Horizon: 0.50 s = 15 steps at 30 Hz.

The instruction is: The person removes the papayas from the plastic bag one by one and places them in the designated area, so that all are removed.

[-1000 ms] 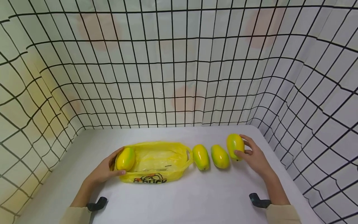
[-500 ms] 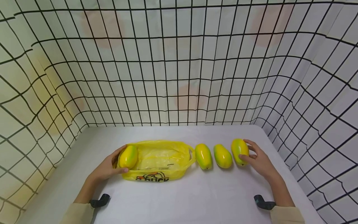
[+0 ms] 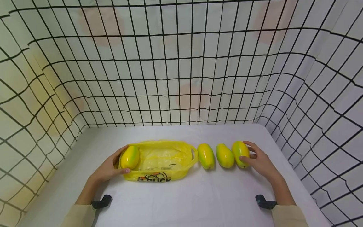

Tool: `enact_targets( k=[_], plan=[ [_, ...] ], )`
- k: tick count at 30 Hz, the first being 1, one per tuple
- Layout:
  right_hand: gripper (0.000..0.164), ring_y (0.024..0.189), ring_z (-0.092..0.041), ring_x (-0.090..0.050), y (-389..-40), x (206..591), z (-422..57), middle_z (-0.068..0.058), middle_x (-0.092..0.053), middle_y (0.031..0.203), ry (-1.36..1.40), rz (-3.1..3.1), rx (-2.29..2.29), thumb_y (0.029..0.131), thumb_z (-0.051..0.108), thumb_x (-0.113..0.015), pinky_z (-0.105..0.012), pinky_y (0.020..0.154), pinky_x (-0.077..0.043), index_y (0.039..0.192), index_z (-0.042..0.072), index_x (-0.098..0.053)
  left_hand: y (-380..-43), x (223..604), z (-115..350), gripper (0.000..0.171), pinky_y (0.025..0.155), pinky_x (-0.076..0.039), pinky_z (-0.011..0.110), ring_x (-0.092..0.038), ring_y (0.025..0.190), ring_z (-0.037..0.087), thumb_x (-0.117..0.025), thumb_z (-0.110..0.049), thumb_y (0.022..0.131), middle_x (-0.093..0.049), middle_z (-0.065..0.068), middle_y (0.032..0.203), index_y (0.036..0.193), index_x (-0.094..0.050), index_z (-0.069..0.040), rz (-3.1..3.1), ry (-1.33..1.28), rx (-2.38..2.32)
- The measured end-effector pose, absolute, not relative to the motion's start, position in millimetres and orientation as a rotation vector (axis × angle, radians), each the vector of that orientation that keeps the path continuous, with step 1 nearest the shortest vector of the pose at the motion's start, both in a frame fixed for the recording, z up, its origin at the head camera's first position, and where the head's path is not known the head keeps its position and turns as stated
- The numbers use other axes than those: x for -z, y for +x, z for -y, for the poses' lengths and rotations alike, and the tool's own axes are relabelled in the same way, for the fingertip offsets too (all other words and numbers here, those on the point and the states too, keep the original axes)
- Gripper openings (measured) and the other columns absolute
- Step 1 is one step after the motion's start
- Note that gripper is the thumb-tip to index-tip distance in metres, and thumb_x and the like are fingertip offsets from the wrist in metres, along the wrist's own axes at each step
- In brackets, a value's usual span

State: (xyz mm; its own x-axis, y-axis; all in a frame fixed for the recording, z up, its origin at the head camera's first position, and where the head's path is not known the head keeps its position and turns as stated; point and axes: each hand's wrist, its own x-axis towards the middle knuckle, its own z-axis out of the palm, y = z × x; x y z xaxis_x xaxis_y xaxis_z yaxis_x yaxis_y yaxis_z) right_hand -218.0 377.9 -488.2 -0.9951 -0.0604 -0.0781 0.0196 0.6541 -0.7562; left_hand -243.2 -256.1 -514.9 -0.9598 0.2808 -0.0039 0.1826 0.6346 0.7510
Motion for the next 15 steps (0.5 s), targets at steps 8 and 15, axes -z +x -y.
enact_targets(
  k=[8,15],
  plan=[
    [0.086,0.132,-0.055,-0.048,-220.5,487.9,-373.3,-0.034,-0.028,0.161,-0.009,-2.747,1.209,0.100,0.048,-0.064,-0.069,0.099,-0.050,0.166,0.019,-0.016,-245.3,514.6,256.1,0.111,0.122,-0.026,0.067,-0.031,0.153,0.042,-0.087,-0.049,0.077,-0.030,0.016,0.168,0.165,-0.023,-0.023,-2.736,0.373,-1.232],
    [0.085,0.134,-0.056,-0.045,-219.6,488.8,-371.3,-0.035,-0.028,0.161,-0.024,-2.756,1.194,0.100,0.047,-0.063,-0.070,0.101,-0.049,0.165,0.016,-0.018,-244.7,516.3,256.8,0.111,0.122,-0.025,0.067,-0.031,0.153,0.043,-0.087,-0.048,0.077,-0.030,0.017,0.168,0.165,-0.024,-0.023,-2.726,0.365,-1.238]
  ],
)
